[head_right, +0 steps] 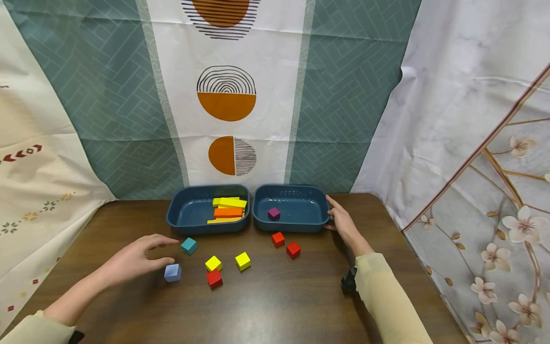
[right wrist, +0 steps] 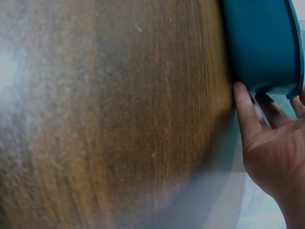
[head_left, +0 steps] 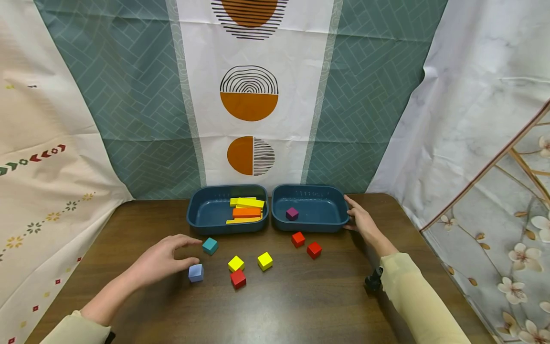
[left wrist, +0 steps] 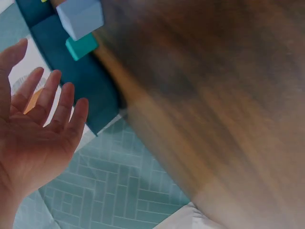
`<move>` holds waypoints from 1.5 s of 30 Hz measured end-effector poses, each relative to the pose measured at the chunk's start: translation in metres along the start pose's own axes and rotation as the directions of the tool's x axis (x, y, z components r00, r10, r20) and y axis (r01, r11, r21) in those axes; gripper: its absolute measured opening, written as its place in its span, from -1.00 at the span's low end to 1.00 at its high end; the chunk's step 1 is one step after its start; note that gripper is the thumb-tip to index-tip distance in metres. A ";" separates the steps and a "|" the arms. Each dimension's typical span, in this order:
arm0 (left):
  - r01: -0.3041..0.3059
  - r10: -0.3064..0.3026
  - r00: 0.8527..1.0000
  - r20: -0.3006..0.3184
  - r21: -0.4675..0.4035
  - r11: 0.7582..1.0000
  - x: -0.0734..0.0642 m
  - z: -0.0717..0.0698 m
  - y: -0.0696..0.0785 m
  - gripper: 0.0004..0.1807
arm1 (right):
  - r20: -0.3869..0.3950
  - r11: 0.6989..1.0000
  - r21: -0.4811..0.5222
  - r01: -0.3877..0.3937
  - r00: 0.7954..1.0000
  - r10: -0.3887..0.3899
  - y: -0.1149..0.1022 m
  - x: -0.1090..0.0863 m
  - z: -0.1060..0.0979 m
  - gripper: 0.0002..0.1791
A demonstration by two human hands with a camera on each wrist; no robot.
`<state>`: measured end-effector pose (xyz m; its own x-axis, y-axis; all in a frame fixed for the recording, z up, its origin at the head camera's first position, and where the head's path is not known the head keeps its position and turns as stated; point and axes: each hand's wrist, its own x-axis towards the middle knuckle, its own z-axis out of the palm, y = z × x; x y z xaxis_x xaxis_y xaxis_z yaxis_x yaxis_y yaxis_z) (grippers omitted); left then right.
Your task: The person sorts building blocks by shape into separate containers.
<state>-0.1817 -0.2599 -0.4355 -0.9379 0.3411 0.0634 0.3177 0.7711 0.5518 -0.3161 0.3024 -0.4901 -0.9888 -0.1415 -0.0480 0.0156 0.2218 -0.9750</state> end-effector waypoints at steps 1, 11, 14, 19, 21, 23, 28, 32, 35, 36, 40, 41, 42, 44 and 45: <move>0.001 -0.001 1.000 0.007 0.022 1.000 -0.001 0.001 -0.001 -0.44 | -0.002 1.000 0.001 0.000 1.000 0.000 0.000 0.000 0.000 -0.31; -0.015 0.012 1.000 0.029 0.089 0.996 -0.013 0.015 -0.017 -0.41 | -0.001 1.000 0.010 0.006 1.000 -0.006 -0.003 -0.002 -0.001 -0.32; -0.018 0.014 0.999 0.041 0.086 0.996 -0.014 0.018 -0.018 -0.44 | 0.000 1.000 0.007 0.007 1.000 -0.007 -0.003 -0.002 -0.001 -0.32; -0.005 0.000 0.998 0.056 0.098 0.995 -0.015 0.021 -0.020 -0.47 | -0.005 1.000 -0.010 -0.002 1.000 0.002 -0.001 -0.002 -0.001 -0.32; -0.006 0.000 0.999 0.053 0.107 0.994 -0.016 0.022 -0.020 -0.48 | -0.005 1.000 -0.013 -0.002 1.000 0.002 -0.001 -0.001 -0.001 -0.32; -0.012 0.007 0.999 0.042 0.117 0.993 -0.016 0.024 -0.022 -0.49 | -0.004 1.000 -0.012 0.000 1.000 0.000 0.000 -0.002 -0.002 -0.31; -0.035 0.035 0.999 0.001 0.130 0.991 -0.018 0.026 -0.024 -0.57 | -0.003 1.000 -0.012 0.002 1.000 -0.002 0.000 -0.002 -0.002 -0.31; -0.052 0.055 0.998 -0.022 0.131 0.990 -0.018 0.028 -0.025 -0.61 | -0.005 1.000 -0.012 0.001 1.000 -0.001 0.000 -0.001 -0.001 -0.32; -0.056 0.060 0.998 -0.027 0.131 0.990 -0.018 0.028 -0.026 -0.65 | -0.011 1.000 -0.007 0.000 1.000 0.000 0.000 -0.001 0.000 -0.32; -0.053 0.057 0.998 -0.028 0.131 0.990 -0.018 0.029 -0.027 -0.66 | -0.011 1.000 -0.006 -0.001 1.000 0.001 0.000 -0.001 0.000 -0.32; -0.046 0.049 0.999 -0.023 0.128 0.991 -0.018 0.029 -0.027 -0.68 | -0.005 1.000 -0.006 0.003 1.000 -0.003 0.000 -0.001 0.000 -0.31; -0.045 0.048 0.999 -0.022 0.128 0.991 -0.018 0.029 -0.027 -0.68 | -0.005 1.000 -0.004 0.005 1.000 -0.005 0.000 -0.001 0.000 -0.31; -0.041 0.044 0.999 -0.021 0.129 0.991 -0.018 0.029 -0.027 -0.68 | -0.001 1.000 -0.003 0.006 1.000 -0.006 0.000 -0.001 -0.001 -0.31; -0.038 0.040 0.999 -0.020 0.129 0.991 -0.018 0.029 -0.027 -0.68 | 0.003 1.000 0.000 0.012 1.000 -0.012 0.000 -0.001 -0.001 -0.31; -0.035 0.038 0.999 -0.020 0.130 0.991 -0.018 0.030 -0.027 -0.68 | 0.001 1.000 0.004 0.011 1.000 -0.011 0.000 0.000 -0.001 -0.31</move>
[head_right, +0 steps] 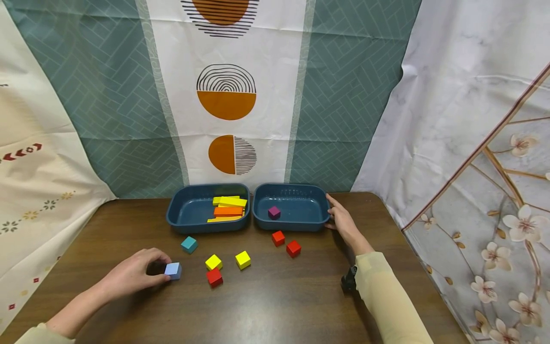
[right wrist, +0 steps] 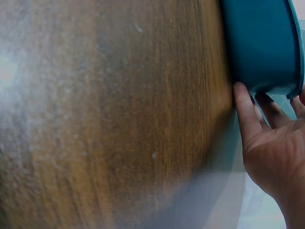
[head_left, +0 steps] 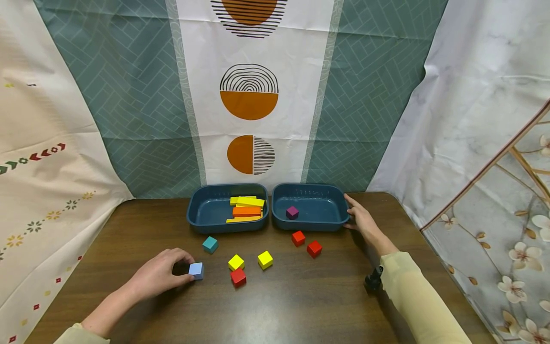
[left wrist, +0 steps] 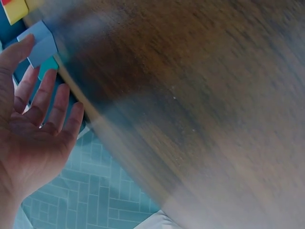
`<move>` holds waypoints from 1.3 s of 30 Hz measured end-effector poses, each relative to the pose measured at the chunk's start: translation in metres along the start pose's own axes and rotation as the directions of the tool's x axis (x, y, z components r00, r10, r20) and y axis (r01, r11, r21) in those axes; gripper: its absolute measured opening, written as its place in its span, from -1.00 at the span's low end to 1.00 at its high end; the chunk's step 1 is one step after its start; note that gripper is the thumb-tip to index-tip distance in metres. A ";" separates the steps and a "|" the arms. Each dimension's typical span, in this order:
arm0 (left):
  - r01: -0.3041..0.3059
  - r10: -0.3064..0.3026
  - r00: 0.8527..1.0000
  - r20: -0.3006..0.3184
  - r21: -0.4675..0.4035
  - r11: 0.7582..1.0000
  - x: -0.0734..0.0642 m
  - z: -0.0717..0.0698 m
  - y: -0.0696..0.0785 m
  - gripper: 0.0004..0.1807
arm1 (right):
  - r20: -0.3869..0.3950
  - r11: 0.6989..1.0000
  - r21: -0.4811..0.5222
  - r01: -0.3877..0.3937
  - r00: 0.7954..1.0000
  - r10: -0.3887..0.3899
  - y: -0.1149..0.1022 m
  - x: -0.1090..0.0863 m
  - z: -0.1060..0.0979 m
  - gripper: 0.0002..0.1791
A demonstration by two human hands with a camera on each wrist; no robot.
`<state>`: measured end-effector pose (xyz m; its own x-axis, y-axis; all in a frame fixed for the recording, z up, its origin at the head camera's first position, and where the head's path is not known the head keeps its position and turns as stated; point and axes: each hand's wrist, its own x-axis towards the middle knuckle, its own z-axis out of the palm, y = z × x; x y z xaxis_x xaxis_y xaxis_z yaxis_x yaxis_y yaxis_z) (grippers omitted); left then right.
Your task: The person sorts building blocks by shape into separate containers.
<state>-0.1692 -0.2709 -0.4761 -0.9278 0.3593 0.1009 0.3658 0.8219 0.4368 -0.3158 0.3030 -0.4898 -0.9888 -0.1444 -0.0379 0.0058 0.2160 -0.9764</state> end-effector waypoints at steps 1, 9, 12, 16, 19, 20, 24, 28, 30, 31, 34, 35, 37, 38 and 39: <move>0.001 -0.001 1.000 -0.001 0.000 1.000 0.000 0.000 0.000 -0.68 | 0.001 1.000 0.003 0.000 1.000 0.000 0.000 0.000 0.000 -0.31; 0.016 -0.016 1.000 -0.007 -0.003 1.000 -0.001 0.000 0.002 -0.68 | 0.009 1.000 0.010 0.003 1.000 -0.003 0.000 0.000 0.001 -0.31; 0.039 -0.039 0.999 0.000 -0.013 0.999 -0.001 -0.002 0.003 -0.69 | 0.004 1.000 0.008 -0.003 1.000 0.003 0.000 0.001 0.001 -0.31; 0.084 -0.083 0.996 0.023 -0.039 0.996 0.001 -0.006 0.006 -0.68 | 0.004 1.000 0.003 -0.014 1.000 0.014 0.000 0.001 0.000 -0.30; 0.103 -0.101 0.994 0.031 -0.054 0.993 0.003 -0.009 0.009 -0.67 | 0.003 1.000 -0.004 -0.013 1.000 0.013 0.000 0.001 0.000 -0.30; 0.104 -0.102 0.994 0.029 -0.057 0.993 0.003 -0.010 0.010 -0.67 | 0.004 1.000 -0.004 -0.012 1.000 0.012 0.000 0.001 0.000 -0.29; 0.104 -0.103 0.995 0.020 -0.074 0.992 0.007 -0.015 0.016 -0.66 | 0.006 1.000 -0.001 -0.009 1.000 0.009 0.000 0.001 0.001 -0.29; 0.112 -0.111 0.994 0.014 -0.095 0.989 0.011 -0.019 0.023 -0.63 | 0.003 1.000 0.001 -0.013 1.000 0.013 0.000 0.001 0.001 -0.30; 0.119 -0.119 0.993 0.005 -0.100 0.988 0.014 -0.021 0.027 -0.61 | 0.000 1.000 0.004 -0.017 1.000 0.017 0.000 0.001 0.001 -0.30; 0.119 -0.120 0.993 0.000 -0.106 0.987 0.015 -0.022 0.029 -0.61 | 0.002 1.000 0.003 -0.017 1.000 0.017 0.000 0.001 0.001 -0.30; 0.117 -0.120 0.993 -0.017 -0.119 0.986 0.018 -0.025 0.035 -0.61 | 0.003 1.000 0.005 -0.020 1.000 0.020 0.000 0.001 0.000 -0.31; 0.118 -0.122 0.992 -0.022 -0.125 0.985 0.020 -0.026 0.037 -0.61 | 0.006 1.000 0.005 -0.018 1.000 0.018 0.000 0.000 -0.001 -0.31; 0.102 -0.109 0.993 -0.037 -0.142 0.985 0.022 -0.028 0.040 -0.63 | 0.009 1.000 0.005 -0.015 1.000 0.015 0.000 0.000 -0.001 -0.31; 0.099 -0.107 0.993 -0.044 -0.148 0.984 0.024 -0.029 0.042 -0.63 | 0.008 1.000 0.005 -0.014 1.000 0.014 0.000 0.000 -0.001 -0.31; 0.095 -0.104 0.993 -0.051 -0.159 0.983 0.025 -0.029 0.044 -0.65 | 0.007 1.000 0.005 -0.012 1.000 0.012 0.000 -0.001 -0.001 -0.31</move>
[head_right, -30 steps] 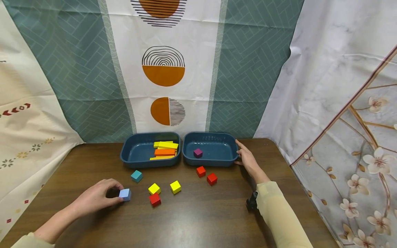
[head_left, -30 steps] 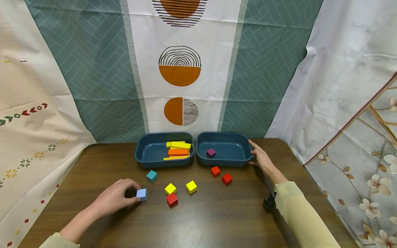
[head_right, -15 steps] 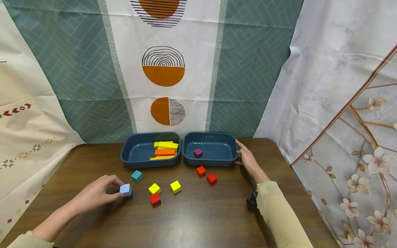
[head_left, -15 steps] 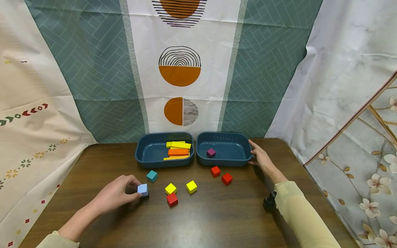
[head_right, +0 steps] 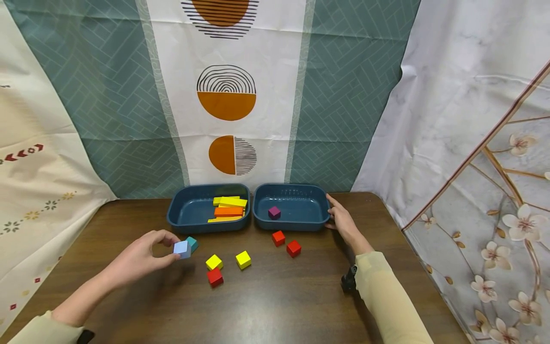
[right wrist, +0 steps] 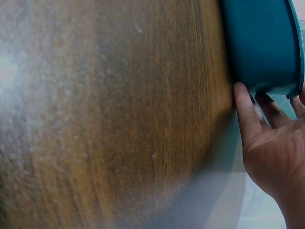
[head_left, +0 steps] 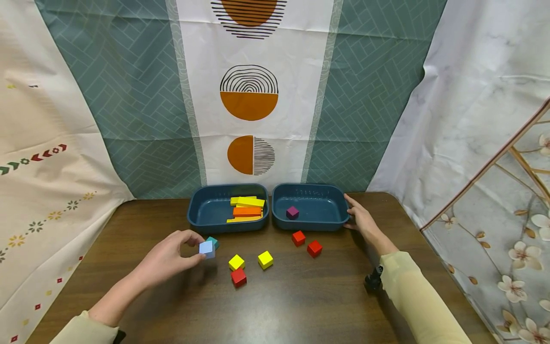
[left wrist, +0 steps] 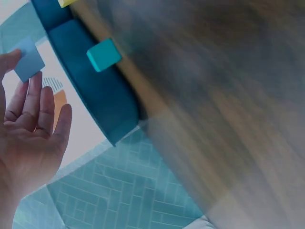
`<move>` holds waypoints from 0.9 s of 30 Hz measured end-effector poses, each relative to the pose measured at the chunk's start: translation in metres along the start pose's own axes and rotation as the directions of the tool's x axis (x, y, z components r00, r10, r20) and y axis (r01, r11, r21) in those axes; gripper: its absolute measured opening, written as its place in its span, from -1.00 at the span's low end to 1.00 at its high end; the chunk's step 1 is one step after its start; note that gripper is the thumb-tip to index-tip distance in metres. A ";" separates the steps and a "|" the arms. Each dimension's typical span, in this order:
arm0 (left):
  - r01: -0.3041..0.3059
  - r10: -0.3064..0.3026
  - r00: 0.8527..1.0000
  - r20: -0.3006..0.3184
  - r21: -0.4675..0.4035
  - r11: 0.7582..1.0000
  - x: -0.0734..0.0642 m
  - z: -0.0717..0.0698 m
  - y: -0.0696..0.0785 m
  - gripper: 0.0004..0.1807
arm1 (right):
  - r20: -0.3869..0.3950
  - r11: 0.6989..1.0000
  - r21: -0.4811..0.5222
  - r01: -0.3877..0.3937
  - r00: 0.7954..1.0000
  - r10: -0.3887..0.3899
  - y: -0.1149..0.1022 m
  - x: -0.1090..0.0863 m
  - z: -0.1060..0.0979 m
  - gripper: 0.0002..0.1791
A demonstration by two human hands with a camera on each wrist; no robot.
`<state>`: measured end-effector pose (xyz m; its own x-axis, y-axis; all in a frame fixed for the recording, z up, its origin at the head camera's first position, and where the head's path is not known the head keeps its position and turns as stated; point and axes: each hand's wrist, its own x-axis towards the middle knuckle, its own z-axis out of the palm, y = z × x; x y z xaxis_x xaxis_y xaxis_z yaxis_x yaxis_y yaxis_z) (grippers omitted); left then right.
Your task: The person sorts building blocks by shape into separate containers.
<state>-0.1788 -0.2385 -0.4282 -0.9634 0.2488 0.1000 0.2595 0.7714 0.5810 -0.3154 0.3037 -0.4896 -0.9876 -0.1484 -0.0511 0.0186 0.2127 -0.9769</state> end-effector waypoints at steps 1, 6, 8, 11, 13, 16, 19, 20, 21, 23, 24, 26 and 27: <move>-0.004 0.004 1.000 -0.006 -0.007 1.000 0.002 0.000 0.002 -0.66 | -0.001 1.000 0.001 0.000 1.000 0.000 0.000 0.000 0.000 -0.31; -0.036 0.034 0.999 -0.039 -0.056 0.998 0.011 0.003 0.014 -0.69 | -0.005 1.000 -0.008 0.000 1.000 0.000 0.001 0.001 0.000 -0.31; -0.060 0.056 0.997 -0.056 -0.067 0.996 0.016 0.006 0.018 -0.68 | -0.005 1.000 -0.008 -0.002 1.000 0.002 0.001 0.001 0.000 -0.31; -0.088 0.083 0.994 -0.075 -0.068 0.994 0.023 0.010 0.024 -0.67 | -0.006 1.000 -0.008 -0.010 1.000 0.010 0.001 0.001 0.001 -0.30; -0.097 0.092 0.993 -0.081 -0.061 0.993 0.028 0.012 0.028 -0.66 | -0.006 1.000 -0.010 -0.014 1.000 0.014 0.000 0.001 0.001 -0.30; -0.099 0.095 0.992 -0.083 -0.045 0.994 0.036 0.014 0.035 -0.65 | -0.007 1.000 -0.010 -0.017 1.000 0.017 0.001 0.001 0.001 -0.30; -0.096 0.092 0.992 -0.082 -0.040 0.995 0.045 0.015 0.043 -0.65 | -0.006 1.000 -0.008 -0.017 1.000 0.017 0.001 0.001 0.001 -0.30; -0.096 0.093 0.992 -0.082 -0.040 0.995 0.048 0.016 0.046 -0.65 | -0.006 1.000 -0.006 -0.018 1.000 0.018 0.001 0.001 0.000 -0.30; -0.096 0.093 0.992 -0.081 -0.042 0.994 0.051 0.016 0.048 -0.65 | -0.006 1.000 -0.003 -0.019 1.000 0.019 0.001 0.001 0.001 -0.30; -0.105 0.101 0.991 -0.083 -0.047 0.993 0.057 0.017 0.053 -0.63 | -0.008 1.000 0.002 -0.024 1.000 0.024 0.001 0.001 0.001 -0.30; -0.110 0.106 0.991 -0.086 -0.046 0.993 0.061 0.017 0.056 -0.62 | -0.007 1.000 0.006 -0.027 1.000 0.027 0.000 0.001 0.001 -0.31; -0.119 0.115 0.989 -0.092 -0.043 0.992 0.068 0.019 0.061 -0.60 | -0.004 0.999 0.019 -0.033 0.999 0.033 -0.003 -0.001 0.001 -0.31; -0.123 0.119 0.988 -0.094 -0.042 0.991 0.071 0.019 0.064 -0.60 | -0.001 0.999 0.027 -0.036 0.999 0.036 -0.006 -0.002 0.002 -0.31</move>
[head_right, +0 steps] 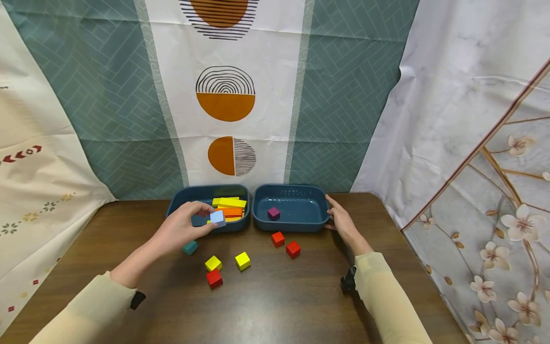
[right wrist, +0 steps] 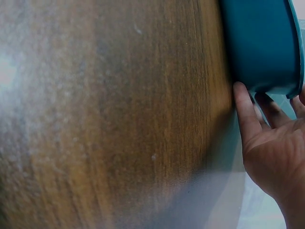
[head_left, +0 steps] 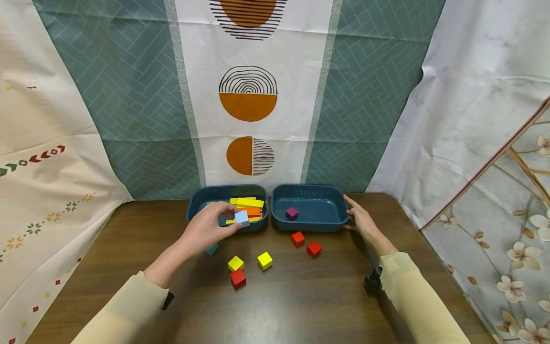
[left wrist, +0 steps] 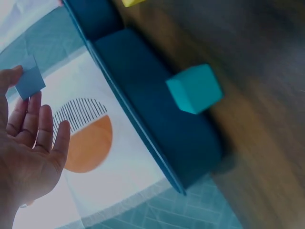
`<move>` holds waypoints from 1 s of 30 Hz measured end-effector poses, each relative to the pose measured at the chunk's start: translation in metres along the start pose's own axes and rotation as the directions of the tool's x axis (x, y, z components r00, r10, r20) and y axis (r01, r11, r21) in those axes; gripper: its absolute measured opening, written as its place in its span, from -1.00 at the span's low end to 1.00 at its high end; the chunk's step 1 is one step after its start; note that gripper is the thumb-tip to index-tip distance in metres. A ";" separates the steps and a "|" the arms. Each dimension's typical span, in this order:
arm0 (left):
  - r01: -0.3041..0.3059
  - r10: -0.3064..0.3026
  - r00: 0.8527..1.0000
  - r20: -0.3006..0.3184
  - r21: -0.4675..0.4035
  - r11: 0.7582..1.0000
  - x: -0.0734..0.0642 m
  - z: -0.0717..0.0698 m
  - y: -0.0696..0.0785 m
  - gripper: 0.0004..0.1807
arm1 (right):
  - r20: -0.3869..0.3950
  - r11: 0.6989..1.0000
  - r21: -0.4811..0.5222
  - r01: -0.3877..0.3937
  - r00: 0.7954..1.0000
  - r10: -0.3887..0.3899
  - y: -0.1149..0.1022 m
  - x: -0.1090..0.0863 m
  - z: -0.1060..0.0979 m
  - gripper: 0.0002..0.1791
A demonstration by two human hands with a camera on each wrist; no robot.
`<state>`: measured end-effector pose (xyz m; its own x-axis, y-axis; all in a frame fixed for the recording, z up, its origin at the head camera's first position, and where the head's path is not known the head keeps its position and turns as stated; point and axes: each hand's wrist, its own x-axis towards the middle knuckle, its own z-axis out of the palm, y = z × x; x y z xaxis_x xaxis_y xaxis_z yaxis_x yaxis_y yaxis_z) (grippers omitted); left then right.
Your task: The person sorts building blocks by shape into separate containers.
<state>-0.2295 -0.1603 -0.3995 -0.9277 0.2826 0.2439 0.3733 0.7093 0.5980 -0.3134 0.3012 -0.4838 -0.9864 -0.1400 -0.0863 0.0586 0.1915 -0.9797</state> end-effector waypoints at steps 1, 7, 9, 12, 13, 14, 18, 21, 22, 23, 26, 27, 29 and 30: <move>-0.006 0.006 1.000 -0.002 0.004 1.000 0.003 0.001 0.002 -0.60 | 0.004 1.000 0.007 -0.002 1.000 0.002 -0.003 -0.002 0.000 -0.31; -0.036 0.036 0.999 -0.005 0.014 0.999 0.025 0.010 0.018 -0.63 | 0.026 1.000 0.008 -0.014 1.000 0.014 -0.023 -0.015 0.004 -0.31; -0.041 0.041 0.999 -0.005 -0.002 0.999 0.031 0.013 0.024 -0.65 | 0.026 1.000 0.002 -0.017 1.000 0.017 -0.024 -0.016 0.004 -0.31; -0.038 0.038 0.999 -0.003 -0.031 0.999 0.040 0.018 0.030 -0.67 | 0.029 1.000 0.002 -0.013 1.000 0.013 -0.022 -0.014 0.004 -0.32; -0.037 0.037 0.999 -0.001 -0.037 0.999 0.042 0.019 0.032 -0.67 | 0.027 1.000 0.009 -0.011 1.000 0.011 -0.020 -0.013 0.003 -0.32; -0.037 0.037 0.999 0.001 -0.041 0.998 0.044 0.020 0.034 -0.68 | 0.025 1.000 0.012 -0.009 1.000 0.009 -0.017 -0.011 0.003 -0.32; -0.038 0.038 0.999 0.009 -0.054 0.998 0.053 0.024 0.039 -0.69 | 0.006 1.000 -0.001 0.002 1.000 -0.002 -0.004 -0.002 0.000 -0.32; -0.042 0.043 0.999 0.017 -0.056 0.998 0.058 0.028 0.041 -0.69 | -0.007 1.000 -0.028 0.012 1.000 -0.012 0.003 0.002 -0.001 -0.32; -0.043 0.044 0.999 0.022 -0.055 0.998 0.060 0.029 0.041 -0.69 | -0.009 0.999 -0.031 0.015 1.000 -0.015 0.004 0.002 -0.001 -0.32; -0.044 0.046 0.999 0.025 -0.056 0.997 0.062 0.030 0.042 -0.69 | -0.011 0.999 -0.031 0.016 1.000 -0.017 0.005 0.003 -0.002 -0.32; -0.039 0.041 0.999 0.035 -0.052 0.998 0.067 0.034 0.044 -0.68 | -0.009 0.999 -0.024 0.023 1.000 -0.024 0.007 0.004 -0.002 -0.31; -0.035 0.037 0.999 0.038 -0.049 0.998 0.068 0.036 0.044 -0.68 | -0.009 1.000 -0.020 0.023 1.000 -0.023 0.007 0.004 -0.001 -0.31; -0.028 0.030 0.999 0.042 -0.047 0.998 0.071 0.039 0.046 -0.66 | -0.009 1.000 -0.018 0.024 1.000 -0.025 0.008 0.004 -0.001 -0.31; -0.025 0.027 0.999 0.045 -0.044 0.999 0.073 0.041 0.046 -0.66 | -0.007 1.000 -0.017 0.024 1.000 -0.024 0.008 0.004 -0.002 -0.31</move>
<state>-0.2799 -0.0807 -0.3851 -0.9166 0.3306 0.2250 0.3961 0.6727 0.6250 -0.3175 0.3037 -0.4918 -0.9886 -0.1376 -0.0614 0.0323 0.2047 -0.9783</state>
